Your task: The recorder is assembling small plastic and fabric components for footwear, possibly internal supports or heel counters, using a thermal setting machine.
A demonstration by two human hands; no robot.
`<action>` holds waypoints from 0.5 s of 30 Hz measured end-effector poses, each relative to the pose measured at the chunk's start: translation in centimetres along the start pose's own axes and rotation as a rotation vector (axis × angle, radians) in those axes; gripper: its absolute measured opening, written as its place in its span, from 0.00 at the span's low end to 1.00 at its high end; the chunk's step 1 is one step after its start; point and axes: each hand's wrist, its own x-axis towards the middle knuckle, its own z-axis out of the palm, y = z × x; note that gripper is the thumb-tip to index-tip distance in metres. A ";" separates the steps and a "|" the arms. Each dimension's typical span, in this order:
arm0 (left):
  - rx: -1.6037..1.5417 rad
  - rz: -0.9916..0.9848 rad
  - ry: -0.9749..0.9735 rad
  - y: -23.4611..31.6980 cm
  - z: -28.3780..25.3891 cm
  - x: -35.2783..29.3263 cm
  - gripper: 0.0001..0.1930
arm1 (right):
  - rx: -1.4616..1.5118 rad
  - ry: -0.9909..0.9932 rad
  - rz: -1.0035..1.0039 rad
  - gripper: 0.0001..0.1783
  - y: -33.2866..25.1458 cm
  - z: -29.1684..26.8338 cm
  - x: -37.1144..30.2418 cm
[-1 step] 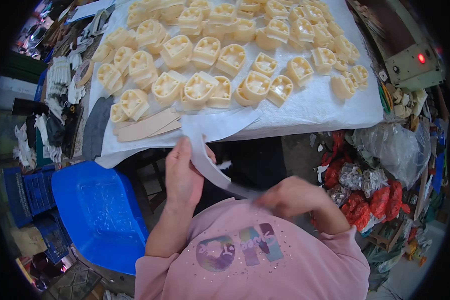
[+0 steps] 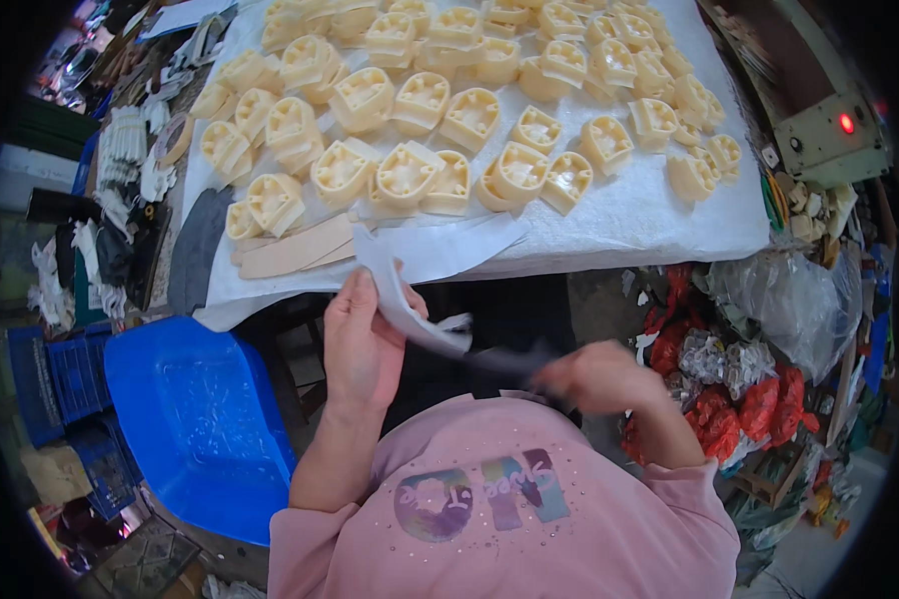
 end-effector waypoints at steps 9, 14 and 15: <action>-0.134 -0.193 -0.237 -2.4 0.8 0.4 0.09 | 0.507 0.984 -0.402 0.23 -1.0 0.9 2.8; 0.105 -0.155 -0.168 -2.7 1.7 -0.9 0.12 | 0.394 1.120 -0.422 0.23 -2.9 0.5 6.0; 0.171 -0.083 -0.214 -2.6 1.6 -0.9 0.14 | 0.345 1.151 -0.409 0.23 -2.8 0.6 6.2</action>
